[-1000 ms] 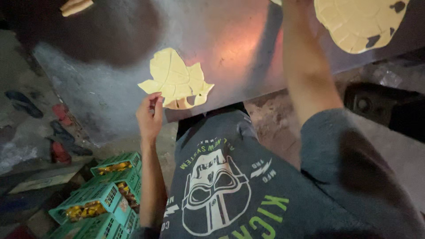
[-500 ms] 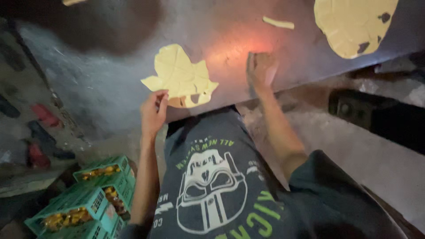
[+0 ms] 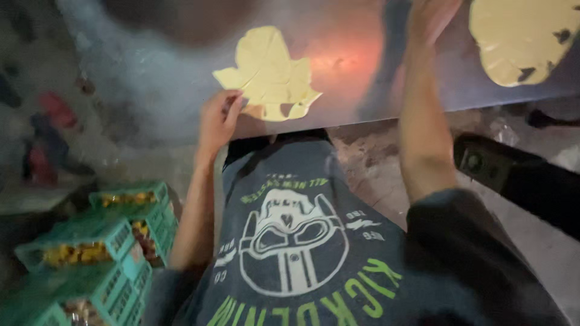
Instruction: The person tears pieces from flattened dough sheets on a metal table and rolls each piece by hand into a dough stick, setting the finished sticks aside. The person then places the shaped dough sticks onto a baking tray and continues shaping more dough pieces.
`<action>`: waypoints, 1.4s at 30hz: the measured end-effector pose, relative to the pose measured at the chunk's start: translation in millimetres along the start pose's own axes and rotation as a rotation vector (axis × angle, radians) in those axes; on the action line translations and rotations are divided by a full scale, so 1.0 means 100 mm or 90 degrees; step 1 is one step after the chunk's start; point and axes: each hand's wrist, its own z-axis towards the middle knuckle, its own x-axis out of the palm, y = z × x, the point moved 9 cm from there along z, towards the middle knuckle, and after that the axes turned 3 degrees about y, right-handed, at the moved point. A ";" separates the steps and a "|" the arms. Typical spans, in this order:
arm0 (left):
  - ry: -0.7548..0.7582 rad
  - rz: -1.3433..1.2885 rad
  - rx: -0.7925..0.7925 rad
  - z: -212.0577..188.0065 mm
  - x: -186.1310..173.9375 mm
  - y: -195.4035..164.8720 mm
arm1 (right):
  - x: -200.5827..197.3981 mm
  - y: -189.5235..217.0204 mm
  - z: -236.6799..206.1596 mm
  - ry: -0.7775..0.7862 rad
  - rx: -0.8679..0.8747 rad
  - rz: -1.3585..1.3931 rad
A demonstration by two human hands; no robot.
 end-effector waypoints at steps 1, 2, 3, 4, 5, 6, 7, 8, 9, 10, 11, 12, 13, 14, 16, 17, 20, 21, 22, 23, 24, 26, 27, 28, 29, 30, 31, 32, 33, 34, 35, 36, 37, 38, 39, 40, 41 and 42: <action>0.005 -0.002 -0.019 0.01 0.00 0.08 | 0.11 0.18 -0.24 0.010 -0.034 0.027; 0.004 -0.031 -0.019 0.02 0.01 0.13 | 0.24 0.34 -0.47 0.039 -0.056 0.068; 0.004 -0.062 -0.015 0.05 0.02 0.19 | 0.38 0.47 -0.69 0.060 -0.082 0.105; 0.007 -0.094 -0.009 0.09 0.06 0.24 | 0.51 0.60 -0.92 0.081 -0.105 0.148; -0.006 -0.074 0.036 0.14 0.08 0.24 | 0.59 0.73 -1.12 0.059 -0.161 0.197; -0.011 -0.056 0.075 0.18 0.12 0.23 | 0.63 0.85 -1.32 0.044 -0.210 0.243; -0.014 -0.043 0.112 0.20 0.21 0.21 | 0.59 0.98 -1.45 0.030 -0.258 0.285; 0.015 -0.058 0.097 0.24 0.35 0.24 | 0.66 1.10 -1.53 0.079 -0.280 0.246; 0.039 -0.067 0.092 0.30 0.50 0.25 | 0.73 1.16 -1.56 0.115 -0.306 0.210; 0.065 -0.074 0.087 0.34 0.65 0.26 | 0.74 1.26 -1.55 0.152 -0.330 0.175; 0.094 -0.064 0.066 0.36 0.81 0.26 | 0.66 1.37 -1.50 0.180 -0.357 0.225; 0.129 -0.054 0.043 0.36 0.99 0.25 | 0.58 1.49 -1.44 0.210 -0.378 0.275; 0.166 -0.044 0.026 0.36 1.14 0.20 | 0.50 1.60 -1.39 0.233 -0.396 0.323; 0.145 0.013 0.070 0.37 1.23 0.14 | 0.43 1.74 -1.36 0.250 -0.450 0.315; 0.098 0.115 0.158 0.35 1.34 -0.07 | 0.53 1.90 -1.37 0.382 -0.486 0.241; 0.084 0.121 0.142 0.35 1.39 -0.10 | 0.69 1.90 -1.42 0.500 -0.464 0.187; 0.042 0.151 0.099 0.35 1.43 -0.14 | 0.91 1.65 -1.34 0.629 -0.263 0.256; 0.035 0.157 0.089 0.36 1.43 -0.15 | 0.91 1.60 -1.31 0.635 -0.299 0.278; 0.027 0.164 0.079 0.36 1.43 -0.16 | 0.83 1.52 -1.26 0.640 -0.337 0.302; 0.034 0.181 0.067 0.37 1.45 -0.14 | 0.77 1.41 -1.19 0.640 -0.379 0.323; 0.040 0.198 0.054 0.38 1.47 -0.13 | 0.75 1.16 -1.07 0.681 -0.330 0.339; 0.045 0.223 0.018 0.40 1.49 -0.09 | 0.65 0.44 -0.76 0.690 -0.105 0.363; 0.042 0.230 -0.001 0.41 1.51 -0.08 | 0.53 0.00 -0.66 0.690 0.005 0.304; 0.036 0.236 -0.018 0.43 1.55 -0.08 | -0.01 0.06 -0.39 0.422 -0.308 0.297; 0.016 0.259 -0.031 0.46 1.58 -0.11 | -0.12 -0.33 -0.26 0.419 -0.161 0.275; -0.003 0.281 -0.043 0.49 1.64 -0.16 | -0.25 -0.72 -0.23 0.414 -0.013 0.252; -0.022 0.301 -0.055 0.52 1.74 -0.23 | -0.34 -0.87 -0.26 0.446 0.016 0.279; -0.026 0.183 0.059 0.60 1.90 -0.47 | -0.42 -0.98 -0.32 0.478 0.046 0.305; -0.028 0.064 0.171 0.65 2.05 -0.73 | -0.43 -1.03 -0.39 0.513 0.077 0.332; -0.013 -0.050 0.249 0.70 2.24 -0.96 | -0.40 -0.94 -0.52 0.585 0.114 0.537; 0.021 -0.137 0.189 0.81 2.46 -1.02 | -0.34 -0.79 -0.65 0.653 0.153 0.745; 0.050 -0.240 0.140 0.89 2.68 -1.10 | -0.28 -0.61 -0.77 0.715 0.192 0.955; 0.071 -0.329 0.090 0.98 2.88 -1.17 | -0.15 -0.55 -0.88 0.749 0.201 0.917; 0.084 -0.365 0.044 1.03 3.03 -1.22 | 0.02 -0.48 -0.99 0.782 0.211 0.878; 0.095 -0.399 -0.008 1.07 3.15 -1.25 | 0.14 -0.41 -0.99 0.721 0.168 0.878; 0.104 -0.433 -0.072 1.10 3.22 -1.24 | 0.23 -0.38 -0.99 0.658 0.130 0.876; 0.073 -0.383 -0.099 1.12 3.20 -1.21 | 0.30 -0.36 -0.99 0.603 0.094 0.886; 0.047 -0.333 -0.128 1.11 3.17 -1.16 | 0.34 -0.34 -1.00 0.545 0.056 0.895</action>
